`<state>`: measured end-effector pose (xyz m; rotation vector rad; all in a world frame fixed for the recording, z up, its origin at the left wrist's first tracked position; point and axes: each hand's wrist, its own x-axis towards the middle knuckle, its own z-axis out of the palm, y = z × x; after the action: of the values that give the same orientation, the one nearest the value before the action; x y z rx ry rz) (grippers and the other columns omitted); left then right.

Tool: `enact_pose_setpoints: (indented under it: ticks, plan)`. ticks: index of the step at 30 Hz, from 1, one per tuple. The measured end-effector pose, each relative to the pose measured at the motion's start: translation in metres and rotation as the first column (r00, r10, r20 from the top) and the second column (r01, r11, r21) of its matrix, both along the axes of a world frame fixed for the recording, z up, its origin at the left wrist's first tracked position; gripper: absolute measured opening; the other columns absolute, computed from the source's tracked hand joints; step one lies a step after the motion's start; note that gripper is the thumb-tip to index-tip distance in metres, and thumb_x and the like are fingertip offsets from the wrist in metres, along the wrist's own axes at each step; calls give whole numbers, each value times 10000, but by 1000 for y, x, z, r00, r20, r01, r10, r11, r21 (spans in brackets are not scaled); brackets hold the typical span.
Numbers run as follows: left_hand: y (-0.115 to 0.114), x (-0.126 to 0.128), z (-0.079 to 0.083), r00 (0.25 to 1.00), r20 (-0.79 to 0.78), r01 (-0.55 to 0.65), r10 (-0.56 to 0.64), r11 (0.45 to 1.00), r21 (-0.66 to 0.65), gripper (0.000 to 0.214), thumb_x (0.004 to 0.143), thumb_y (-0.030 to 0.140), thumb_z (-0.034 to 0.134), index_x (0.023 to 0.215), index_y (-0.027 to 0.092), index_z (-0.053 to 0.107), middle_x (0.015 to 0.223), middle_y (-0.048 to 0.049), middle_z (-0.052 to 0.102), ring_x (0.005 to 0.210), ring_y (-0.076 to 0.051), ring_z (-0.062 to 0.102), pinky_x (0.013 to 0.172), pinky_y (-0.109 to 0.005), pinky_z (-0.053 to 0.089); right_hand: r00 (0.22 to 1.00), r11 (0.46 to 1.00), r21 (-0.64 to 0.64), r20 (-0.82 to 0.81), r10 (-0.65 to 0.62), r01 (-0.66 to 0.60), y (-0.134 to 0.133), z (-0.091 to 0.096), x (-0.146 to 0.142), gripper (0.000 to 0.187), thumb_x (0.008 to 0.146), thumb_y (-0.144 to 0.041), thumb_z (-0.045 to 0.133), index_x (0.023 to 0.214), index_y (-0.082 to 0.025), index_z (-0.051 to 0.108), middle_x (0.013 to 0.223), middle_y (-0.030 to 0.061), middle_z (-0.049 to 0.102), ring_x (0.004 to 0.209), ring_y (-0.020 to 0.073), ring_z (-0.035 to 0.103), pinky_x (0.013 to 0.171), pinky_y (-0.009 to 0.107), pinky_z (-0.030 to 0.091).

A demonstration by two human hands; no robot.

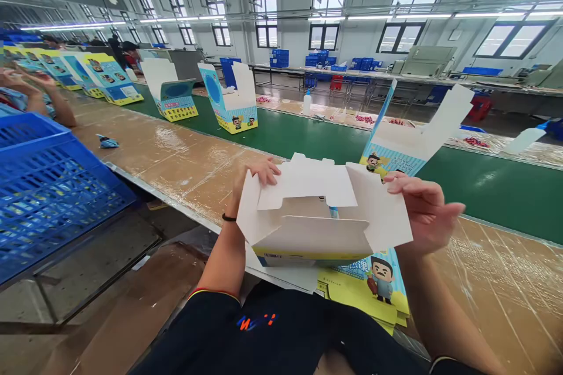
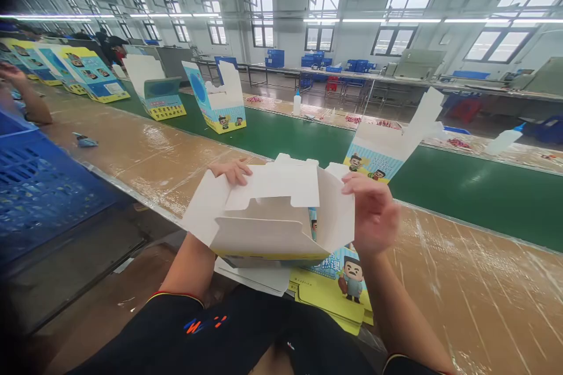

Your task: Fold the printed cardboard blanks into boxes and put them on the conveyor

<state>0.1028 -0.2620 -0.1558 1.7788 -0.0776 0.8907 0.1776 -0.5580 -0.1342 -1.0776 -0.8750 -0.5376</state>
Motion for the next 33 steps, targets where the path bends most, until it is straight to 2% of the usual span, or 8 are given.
enact_pose_setpoints:
  ticks: [4, 8, 12, 16, 21, 27, 30, 33]
  plan:
    - [-5, 0, 18, 981, -130, 177, -144, 938, 299, 679, 865, 776, 508, 413, 268, 515, 493, -39, 549, 729, -254, 636, 977, -475, 502, 998, 926, -372, -44, 45, -58, 6, 2, 9, 312, 997, -555, 550, 1119, -289, 661, 1116, 68, 707, 1057, 269, 660, 977, 454, 534]
    - [-17, -5, 32, 952, -288, 104, 106, 772, 628, 526, 831, 553, 665, 458, 225, 494, 597, -19, 537, 787, -219, 548, 958, -444, 481, 992, 723, -690, 117, 48, 46, 18, -1, 5, 454, 950, -563, 633, 1308, -286, 608, 1328, 98, 625, 1187, 292, 601, 1036, 489, 506]
    - [-38, -24, 34, 929, -220, -5, 298, 603, 798, 237, 780, 396, 781, 723, 206, 652, 825, -30, 632, 974, -251, 555, 1074, -522, 417, 937, 610, -744, 350, 9, 272, 20, -2, -7, 297, 898, -494, 730, 1039, -234, 708, 1016, 95, 659, 957, 276, 622, 861, 444, 531]
    - [-44, -37, 30, 976, -166, 16, 137, 722, 692, 171, 887, 330, 687, 781, 198, 667, 802, -19, 668, 797, -181, 580, 778, -325, 478, 937, 550, -835, 191, 292, -1, 1, 7, -6, 450, 1088, -553, 437, 989, -248, 752, 805, 42, 717, 741, 192, 651, 744, 352, 520]
    - [-29, -52, 24, 967, -183, 242, -175, 855, 459, 629, 960, 722, 478, 698, 207, 727, 679, -43, 721, 685, -185, 625, 718, -336, 491, 841, 425, -846, -51, 538, -323, -30, 17, -1, 797, 987, -842, 191, 1554, -376, 503, 1253, 54, 751, 1209, 298, 676, 1071, 473, 506]
    - [-33, -75, 19, 956, -234, 255, -177, 895, 366, 831, 850, 908, 396, 1069, 196, 763, 899, -79, 751, 866, -249, 672, 885, -408, 541, 987, 639, -752, -125, 102, -161, -16, 7, -8, 693, 1008, -558, 614, 1619, -397, 329, 1478, 114, 570, 998, 233, 726, 881, 425, 632]
    - [-43, -77, 20, 968, -251, 117, -4, 892, 436, 623, 872, 584, 670, 1360, 199, 630, 1203, -102, 707, 952, -218, 654, 941, -399, 546, 980, 560, -828, 120, 157, 12, -5, 5, -1, 266, 1033, -376, 588, 1259, -333, 722, 1424, 73, 620, 1089, 241, 697, 987, 462, 584]
    - [-48, -75, 24, 950, -313, 191, 2, 789, 584, 374, 919, 317, 578, 1251, 228, 728, 1338, -99, 685, 1092, -233, 614, 1057, -448, 490, 931, 397, -905, 266, 251, 152, -2, 7, 5, 284, 1052, -309, 520, 1092, -289, 800, 1248, 56, 742, 1205, 290, 662, 1089, 564, 472]
